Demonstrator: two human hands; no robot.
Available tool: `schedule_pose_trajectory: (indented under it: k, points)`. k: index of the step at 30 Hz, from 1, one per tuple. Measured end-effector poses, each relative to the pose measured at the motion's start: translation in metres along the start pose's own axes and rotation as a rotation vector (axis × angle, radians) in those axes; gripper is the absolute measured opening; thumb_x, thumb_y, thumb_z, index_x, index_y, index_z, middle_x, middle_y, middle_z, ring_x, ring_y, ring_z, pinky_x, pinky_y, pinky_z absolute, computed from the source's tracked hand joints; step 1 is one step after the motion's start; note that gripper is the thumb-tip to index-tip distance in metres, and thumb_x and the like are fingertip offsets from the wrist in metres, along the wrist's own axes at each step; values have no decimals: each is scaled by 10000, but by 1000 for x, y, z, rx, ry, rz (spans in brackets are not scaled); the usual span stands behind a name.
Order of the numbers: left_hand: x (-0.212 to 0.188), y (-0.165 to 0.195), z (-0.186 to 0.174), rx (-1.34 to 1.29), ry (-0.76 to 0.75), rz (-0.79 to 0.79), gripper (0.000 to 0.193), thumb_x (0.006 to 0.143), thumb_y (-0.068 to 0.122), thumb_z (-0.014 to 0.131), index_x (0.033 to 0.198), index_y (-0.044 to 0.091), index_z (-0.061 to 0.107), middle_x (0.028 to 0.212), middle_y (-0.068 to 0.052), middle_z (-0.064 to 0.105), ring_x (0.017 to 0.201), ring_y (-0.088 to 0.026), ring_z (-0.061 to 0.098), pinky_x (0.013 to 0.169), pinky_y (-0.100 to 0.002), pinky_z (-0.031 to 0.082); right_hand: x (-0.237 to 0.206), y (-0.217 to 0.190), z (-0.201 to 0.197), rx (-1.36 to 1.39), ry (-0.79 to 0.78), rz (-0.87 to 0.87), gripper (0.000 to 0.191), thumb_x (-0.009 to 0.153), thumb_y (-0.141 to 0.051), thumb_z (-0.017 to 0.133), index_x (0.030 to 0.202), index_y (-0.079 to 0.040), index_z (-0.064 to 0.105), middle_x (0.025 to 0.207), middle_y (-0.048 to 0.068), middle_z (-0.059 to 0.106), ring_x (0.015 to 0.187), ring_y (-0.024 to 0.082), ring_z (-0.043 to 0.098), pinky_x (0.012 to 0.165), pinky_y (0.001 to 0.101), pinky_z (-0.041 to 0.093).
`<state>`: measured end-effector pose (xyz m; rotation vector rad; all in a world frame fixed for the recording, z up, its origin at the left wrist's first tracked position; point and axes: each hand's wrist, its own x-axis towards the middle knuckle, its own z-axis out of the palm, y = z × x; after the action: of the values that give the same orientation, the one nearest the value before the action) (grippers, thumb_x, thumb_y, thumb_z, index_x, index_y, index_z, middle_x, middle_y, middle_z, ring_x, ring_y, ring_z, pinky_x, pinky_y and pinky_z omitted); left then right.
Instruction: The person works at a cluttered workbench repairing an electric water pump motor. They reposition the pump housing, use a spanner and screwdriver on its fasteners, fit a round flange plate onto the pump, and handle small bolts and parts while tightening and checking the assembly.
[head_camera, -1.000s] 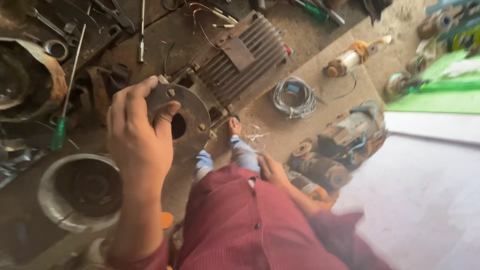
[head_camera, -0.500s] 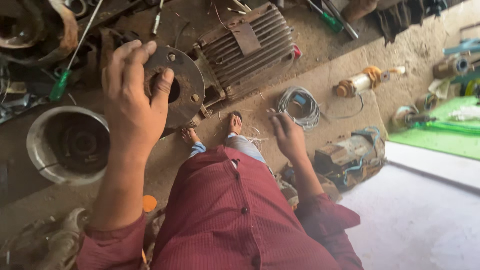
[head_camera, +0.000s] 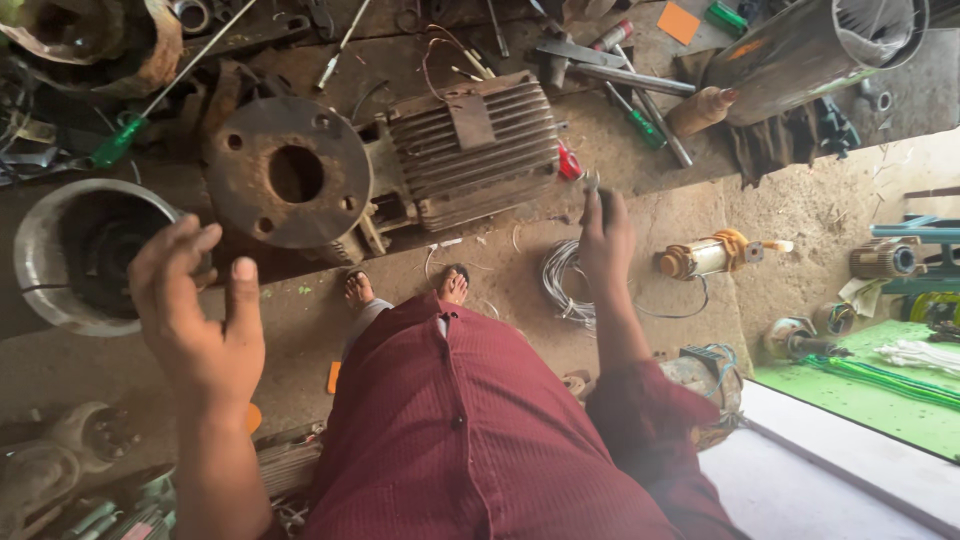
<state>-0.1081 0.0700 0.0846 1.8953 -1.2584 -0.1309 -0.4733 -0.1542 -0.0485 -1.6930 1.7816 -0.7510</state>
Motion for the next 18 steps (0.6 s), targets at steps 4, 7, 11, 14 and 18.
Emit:
schedule_pose_trajectory:
  k: [4,7,11,14,18]
  points:
    - [-23,15,15,19,40,-20,239,1118,99,722,1319,13,627,1443,-134,563,1333,-257,586,954,-314,582,53,36,5,-227,-2,-255,254,995,-171,595,1206,-58,678,1070,210,692,1013,405,659,878,490,508]
    - [-31,25,17,46,38,-5,236,1096,93,728,1299,20,632,1419,-129,578,1325,-262,576,955,-326,577,79,45,9,-307,-13,-368,273,954,-124,620,1217,-92,686,1119,203,659,1054,422,621,904,494,492]
    - [-34,38,15,82,48,-34,264,1070,86,734,1319,49,655,1408,-112,587,1313,-262,569,941,-325,570,101,43,8,-309,-57,-406,330,905,-96,663,1234,-118,682,1143,194,634,1082,423,597,932,489,475]
    - [-34,46,14,98,51,-62,247,1060,80,729,1300,57,674,1398,-96,596,1320,-265,571,992,-349,574,106,45,9,-273,-28,-444,351,882,-94,686,1233,-98,680,1127,199,628,1065,430,592,920,494,473]
    - [-36,54,15,99,46,-61,229,1047,82,732,1268,51,679,1378,-89,611,1302,-263,592,953,-342,570,104,50,11,-238,-1,-417,309,903,-113,694,1212,-100,689,1122,185,631,1059,413,605,920,486,483]
